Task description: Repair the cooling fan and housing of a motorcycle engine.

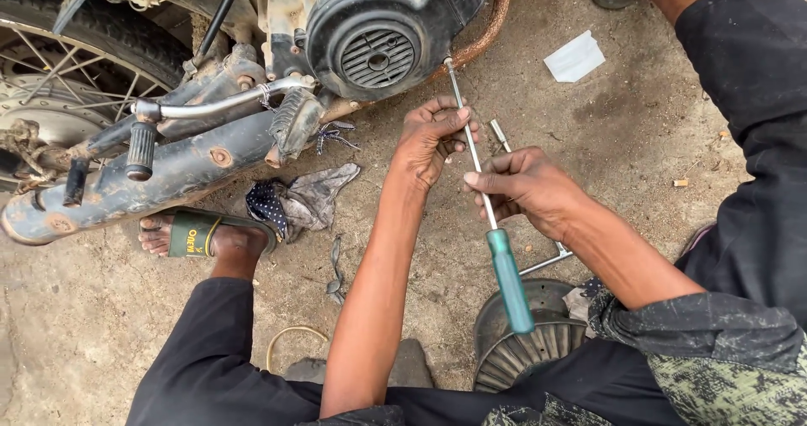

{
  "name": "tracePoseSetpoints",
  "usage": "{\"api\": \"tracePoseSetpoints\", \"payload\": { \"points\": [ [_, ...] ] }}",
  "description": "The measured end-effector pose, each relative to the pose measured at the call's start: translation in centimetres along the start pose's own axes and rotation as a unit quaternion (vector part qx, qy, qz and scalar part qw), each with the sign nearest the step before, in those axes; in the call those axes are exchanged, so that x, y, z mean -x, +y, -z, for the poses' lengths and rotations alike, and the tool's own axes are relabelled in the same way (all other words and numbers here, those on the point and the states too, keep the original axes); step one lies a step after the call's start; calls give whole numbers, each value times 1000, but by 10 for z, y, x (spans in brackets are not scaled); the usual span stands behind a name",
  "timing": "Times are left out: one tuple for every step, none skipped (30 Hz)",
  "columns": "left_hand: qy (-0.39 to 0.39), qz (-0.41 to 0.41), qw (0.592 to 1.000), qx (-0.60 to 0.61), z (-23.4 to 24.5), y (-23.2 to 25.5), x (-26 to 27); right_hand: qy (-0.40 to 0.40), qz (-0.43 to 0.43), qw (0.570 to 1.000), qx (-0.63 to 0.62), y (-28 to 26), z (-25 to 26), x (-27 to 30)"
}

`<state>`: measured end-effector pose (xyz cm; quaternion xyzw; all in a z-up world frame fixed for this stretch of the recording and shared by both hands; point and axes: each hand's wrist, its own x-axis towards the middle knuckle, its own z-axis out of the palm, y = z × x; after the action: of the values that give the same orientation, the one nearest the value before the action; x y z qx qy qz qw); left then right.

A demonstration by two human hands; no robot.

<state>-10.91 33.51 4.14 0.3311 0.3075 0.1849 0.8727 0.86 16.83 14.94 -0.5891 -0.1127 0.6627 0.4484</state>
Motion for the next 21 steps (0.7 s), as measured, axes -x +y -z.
{"api": "tracePoseSetpoints", "payload": {
  "points": [
    [1,1,1000,0,-12,9,8,-1,-1,1000,-1,0,0,1],
    [1,8,1000,17,-24,19,16,-3,3,1000,-17,0,1,2],
    [0,13,999,33,-36,29,23,-5,9,999,-32,-1,1,2],
    [1,13,999,33,-47,39,32,-5,9,999,-33,-3,0,4],
    [-26,17,997,68,-59,50,40,-32,16,995,-92,-5,-1,6],
    [-52,22,993,103,-70,61,48,-58,22,987,-151,-7,-2,8],
    [-51,22,993,103,-60,52,43,-58,22,987,-151,-9,-5,10],
    [-68,16,992,105,-51,43,37,-70,26,980,-183,-11,-8,11],
    [-87,11,990,107,-42,34,30,-79,30,973,-214,-13,-9,13],
    [-89,13,990,107,-39,28,23,-77,31,973,-215,-14,-8,13],
    [-65,7,995,71,-35,24,17,-57,27,985,-161,-15,-8,13],
    [-41,3,999,36,-30,19,11,-37,22,993,-107,-17,-8,13],
    [-41,3,999,34,-29,17,11,-38,22,993,-108,-11,-5,10],
    [-3,6,1000,-9,-27,14,10,-24,24,999,-35,-5,-2,8],
    [34,9,998,-53,-26,12,8,-9,26,999,39,0,2,4],
    [33,9,998,-54,-32,18,12,-9,27,999,38,-2,1,6],
    [35,9,999,-38,-37,24,17,-9,29,999,34,-4,0,7],
    [36,9,999,-21,-43,29,22,-9,30,999,29,-6,-1,8],
    [38,10,999,-22,-53,40,31,-10,29,999,28,-5,-2,9],
    [3,11,1000,29,-63,51,39,-30,24,998,-44,-5,-3,9],
    [-33,12,996,81,-74,62,47,-48,20,992,-113,-5,-3,10]
  ]
}}
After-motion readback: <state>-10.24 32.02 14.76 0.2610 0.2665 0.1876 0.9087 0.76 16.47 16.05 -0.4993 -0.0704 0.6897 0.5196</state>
